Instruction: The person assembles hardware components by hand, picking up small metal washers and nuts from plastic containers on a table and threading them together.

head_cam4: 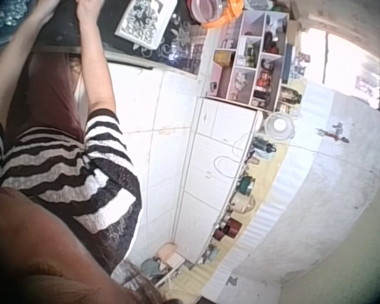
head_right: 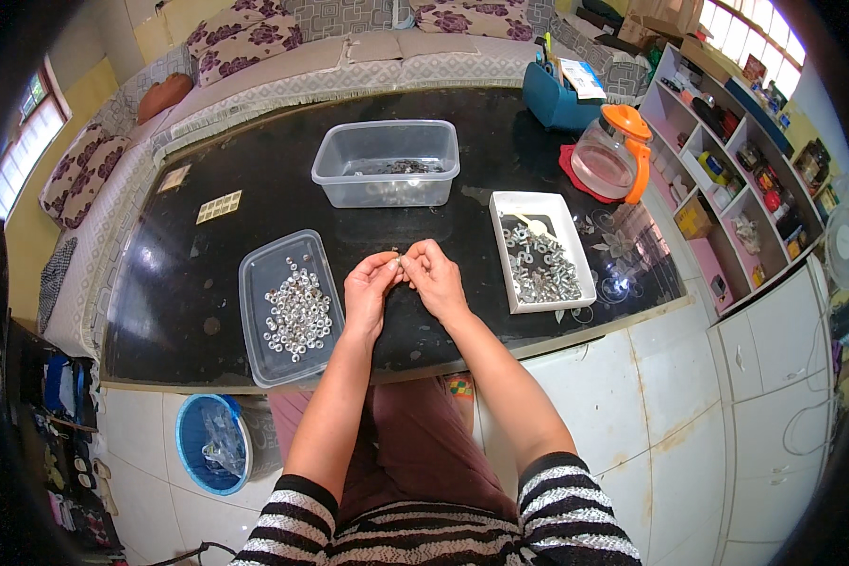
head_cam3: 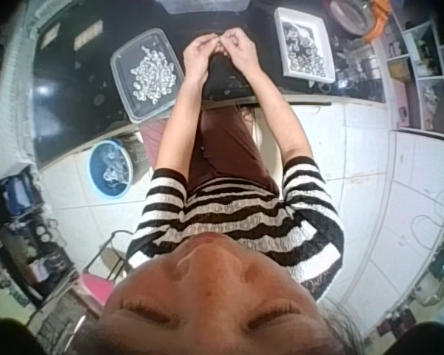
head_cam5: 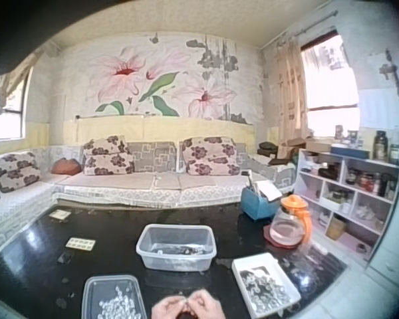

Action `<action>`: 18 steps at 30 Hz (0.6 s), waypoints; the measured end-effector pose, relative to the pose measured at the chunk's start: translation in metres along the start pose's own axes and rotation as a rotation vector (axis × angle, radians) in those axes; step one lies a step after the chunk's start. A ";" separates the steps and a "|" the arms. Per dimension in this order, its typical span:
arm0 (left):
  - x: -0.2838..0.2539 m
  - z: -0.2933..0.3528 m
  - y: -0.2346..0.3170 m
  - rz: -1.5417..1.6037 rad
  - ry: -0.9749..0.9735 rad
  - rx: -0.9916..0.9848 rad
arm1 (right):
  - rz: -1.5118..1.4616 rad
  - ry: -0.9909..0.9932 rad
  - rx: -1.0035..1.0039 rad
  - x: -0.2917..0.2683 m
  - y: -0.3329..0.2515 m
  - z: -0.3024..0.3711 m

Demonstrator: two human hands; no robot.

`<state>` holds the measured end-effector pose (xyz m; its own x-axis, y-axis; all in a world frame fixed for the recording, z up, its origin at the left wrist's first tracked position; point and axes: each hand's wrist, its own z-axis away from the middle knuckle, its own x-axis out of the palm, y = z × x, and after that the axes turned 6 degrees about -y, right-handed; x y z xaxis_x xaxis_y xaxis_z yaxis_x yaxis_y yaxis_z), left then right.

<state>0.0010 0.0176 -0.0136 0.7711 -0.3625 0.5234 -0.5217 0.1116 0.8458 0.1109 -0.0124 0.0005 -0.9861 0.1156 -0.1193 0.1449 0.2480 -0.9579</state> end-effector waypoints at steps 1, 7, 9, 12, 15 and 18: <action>0.000 0.000 0.000 0.014 0.001 0.001 | -0.021 0.014 -0.042 0.000 -0.001 0.000; -0.001 0.000 -0.001 0.004 -0.008 -0.013 | -0.056 -0.008 -0.006 0.001 0.001 0.000; -0.001 0.000 0.000 0.000 -0.008 -0.010 | -0.038 0.007 0.029 0.000 0.000 0.000; 0.001 0.000 0.000 0.005 -0.008 -0.005 | -0.050 0.032 0.019 0.000 -0.001 0.000; 0.002 0.001 0.002 0.025 -0.011 -0.004 | -0.059 0.034 -0.037 0.001 -0.002 0.000; 0.001 0.001 0.002 0.028 -0.013 -0.004 | -0.042 0.025 -0.043 0.002 -0.001 0.001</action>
<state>0.0006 0.0168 -0.0116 0.7514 -0.3708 0.5459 -0.5418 0.1256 0.8311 0.1091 -0.0129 0.0008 -0.9891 0.1286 -0.0720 0.1073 0.2941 -0.9497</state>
